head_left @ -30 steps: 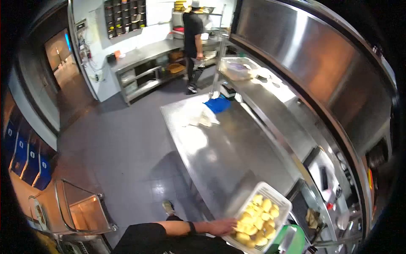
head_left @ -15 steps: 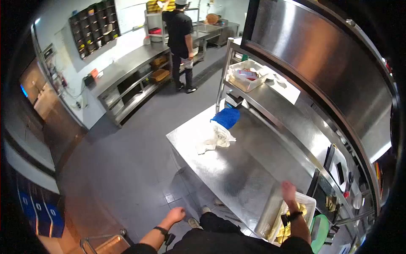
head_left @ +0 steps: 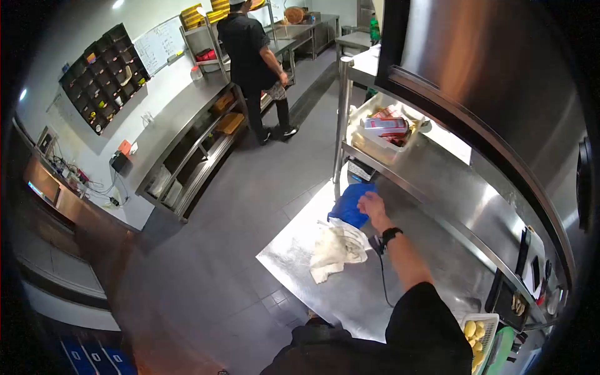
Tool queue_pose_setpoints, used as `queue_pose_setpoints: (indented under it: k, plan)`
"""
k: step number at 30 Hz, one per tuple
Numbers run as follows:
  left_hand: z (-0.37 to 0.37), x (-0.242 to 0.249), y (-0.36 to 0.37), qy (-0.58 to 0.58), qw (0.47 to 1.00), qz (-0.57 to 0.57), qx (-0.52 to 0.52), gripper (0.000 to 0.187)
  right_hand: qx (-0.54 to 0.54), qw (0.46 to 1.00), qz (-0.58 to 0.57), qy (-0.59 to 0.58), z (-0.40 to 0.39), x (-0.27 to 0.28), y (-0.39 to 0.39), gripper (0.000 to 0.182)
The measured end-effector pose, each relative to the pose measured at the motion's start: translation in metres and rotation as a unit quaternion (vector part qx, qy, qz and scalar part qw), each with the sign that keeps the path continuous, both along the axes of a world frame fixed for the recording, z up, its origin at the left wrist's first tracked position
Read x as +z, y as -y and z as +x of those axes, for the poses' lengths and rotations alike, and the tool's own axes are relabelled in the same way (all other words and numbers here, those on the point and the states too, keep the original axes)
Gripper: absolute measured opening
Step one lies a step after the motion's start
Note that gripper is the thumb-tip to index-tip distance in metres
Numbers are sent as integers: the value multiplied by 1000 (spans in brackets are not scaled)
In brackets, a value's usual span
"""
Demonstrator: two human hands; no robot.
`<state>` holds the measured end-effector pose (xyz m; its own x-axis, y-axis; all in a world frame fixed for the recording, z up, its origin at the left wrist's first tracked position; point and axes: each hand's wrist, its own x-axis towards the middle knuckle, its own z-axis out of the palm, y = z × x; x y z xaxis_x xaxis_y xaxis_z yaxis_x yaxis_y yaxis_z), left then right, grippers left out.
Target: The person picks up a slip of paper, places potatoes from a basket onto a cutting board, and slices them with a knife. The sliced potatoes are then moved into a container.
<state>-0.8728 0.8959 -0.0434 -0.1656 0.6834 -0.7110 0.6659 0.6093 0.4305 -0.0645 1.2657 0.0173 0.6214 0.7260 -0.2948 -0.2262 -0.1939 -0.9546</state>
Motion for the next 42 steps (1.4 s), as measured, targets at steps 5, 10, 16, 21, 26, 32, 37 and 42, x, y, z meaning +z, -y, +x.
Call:
queue_pose_setpoints:
  k: [5, 10, 16, 21, 26, 32, 37, 42]
  plan:
    - [20, 21, -32, 21, 997, -19, 77, 29, -134, 985, 37, -103, 89, -48, -110, 37]
    - [30, 26, -53, 37, 993, -26, 109, 30, -87, 987, 123, -59, 120, -66, -122, 14]
    - [25, 29, -70, 46, 993, -36, 105, 30, -106, 989, 94, 34, 13, 24, -105, 11]
    - [4, 30, -85, 55, 995, -31, 81, 30, -26, 993, 92, -67, -52, 94, -44, 14]
    - [-23, 29, -99, 82, 995, 0, 62, 31, -13, 988, 108, -107, -78, 143, -15, 16]
    - [-56, 13, -90, 145, 987, 32, 62, 31, -3, 987, 101, -122, -90, 164, -1, 16]
    - [-48, -4, -88, 172, 976, 0, 136, 27, 20, 989, 131, -66, -97, 161, -1, 16]
    - [-17, 11, -99, 101, 990, -19, 96, 27, 1, 992, 127, 5, -105, 158, -8, 16]
